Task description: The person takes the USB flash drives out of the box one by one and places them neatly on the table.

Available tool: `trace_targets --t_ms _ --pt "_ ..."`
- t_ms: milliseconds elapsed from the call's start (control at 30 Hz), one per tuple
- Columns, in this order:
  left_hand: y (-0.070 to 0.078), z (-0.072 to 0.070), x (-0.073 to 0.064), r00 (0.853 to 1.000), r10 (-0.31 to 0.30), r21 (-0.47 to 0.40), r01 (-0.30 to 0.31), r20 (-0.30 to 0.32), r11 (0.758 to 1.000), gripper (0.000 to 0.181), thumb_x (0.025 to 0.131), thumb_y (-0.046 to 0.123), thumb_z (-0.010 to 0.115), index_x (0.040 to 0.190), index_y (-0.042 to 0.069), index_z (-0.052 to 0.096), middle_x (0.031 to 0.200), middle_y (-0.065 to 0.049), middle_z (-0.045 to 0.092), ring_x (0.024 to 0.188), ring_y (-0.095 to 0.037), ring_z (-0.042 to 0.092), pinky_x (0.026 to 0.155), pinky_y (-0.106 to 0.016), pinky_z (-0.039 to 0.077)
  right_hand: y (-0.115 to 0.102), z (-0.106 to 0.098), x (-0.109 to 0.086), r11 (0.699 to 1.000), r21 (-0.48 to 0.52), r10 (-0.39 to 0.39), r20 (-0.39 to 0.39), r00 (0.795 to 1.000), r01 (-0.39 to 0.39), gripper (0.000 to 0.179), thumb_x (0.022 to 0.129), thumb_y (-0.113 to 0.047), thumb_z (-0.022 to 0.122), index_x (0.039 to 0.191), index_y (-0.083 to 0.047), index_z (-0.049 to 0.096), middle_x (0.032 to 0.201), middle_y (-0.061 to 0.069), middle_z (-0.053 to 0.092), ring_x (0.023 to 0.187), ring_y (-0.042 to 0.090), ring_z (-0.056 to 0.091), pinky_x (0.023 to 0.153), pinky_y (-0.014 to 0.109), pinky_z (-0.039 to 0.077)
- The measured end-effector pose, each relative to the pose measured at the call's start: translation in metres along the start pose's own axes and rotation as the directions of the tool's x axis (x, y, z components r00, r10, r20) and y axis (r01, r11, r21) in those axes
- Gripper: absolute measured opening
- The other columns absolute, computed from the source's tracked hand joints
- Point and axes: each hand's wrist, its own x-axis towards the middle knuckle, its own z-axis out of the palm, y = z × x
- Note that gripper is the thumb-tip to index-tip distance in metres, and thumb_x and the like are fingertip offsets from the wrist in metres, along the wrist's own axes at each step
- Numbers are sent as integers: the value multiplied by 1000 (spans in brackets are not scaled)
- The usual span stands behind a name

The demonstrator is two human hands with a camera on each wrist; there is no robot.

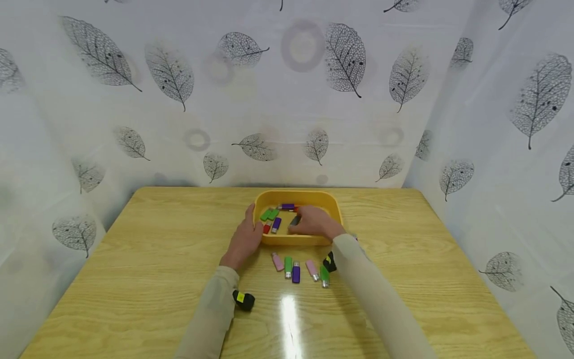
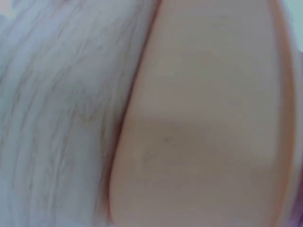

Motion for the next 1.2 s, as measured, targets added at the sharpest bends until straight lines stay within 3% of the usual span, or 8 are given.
trace_targets --t_ms 167,333,533,633,933,1200 --pt "1 -1 -1 1000 16 4 -16 -6 1000 65 102 29 37 160 14 11 143 -25 48 120 -36 55 107 -53 41 1 -8 -18 996 81 33 -52 998 -28 32 86 -44 70 95 -13 69 81 -4 66 68 15 57 63 29 48" --pt "1 -2 -2 1000 13 1 -13 -10 1000 65 102 29 37 160 15 11 142 -26 49 119 -36 56 106 -53 41 4 -12 -39 994 109 42 -140 989 -26 26 87 -43 69 94 -18 69 65 -3 55 54 13 44 50 28 36" --pt "1 -2 -2 1000 24 -1 -24 -16 1000 65 102 28 37 160 13 11 140 -26 50 115 -36 56 105 -53 43 2 -16 -69 996 76 59 -300 952 -37 39 86 -47 69 108 -15 65 63 -1 49 50 14 40 45 27 30" --pt "1 -1 -2 999 32 1 -32 -11 999 65 102 27 37 160 13 11 140 -26 50 115 -35 56 105 -53 42 0 -22 -82 998 62 50 -330 943 -31 48 87 -48 68 117 -10 63 61 -1 50 48 14 40 44 27 31" --pt "3 -3 1 1000 26 12 -26 -14 1000 65 102 28 35 160 14 9 146 -25 45 123 -36 53 110 -54 38 3 -45 -111 993 115 60 -234 970 -34 47 85 -44 72 116 -9 64 69 0 55 55 16 46 50 29 38" --pt "1 1 1 1000 9 8 -9 -3 1000 65 103 27 35 160 14 8 148 -26 43 127 -36 51 112 -53 35 8 -39 -120 990 139 -9 -136 991 28 45 84 -35 76 118 -6 65 69 -1 58 54 13 49 50 29 42"
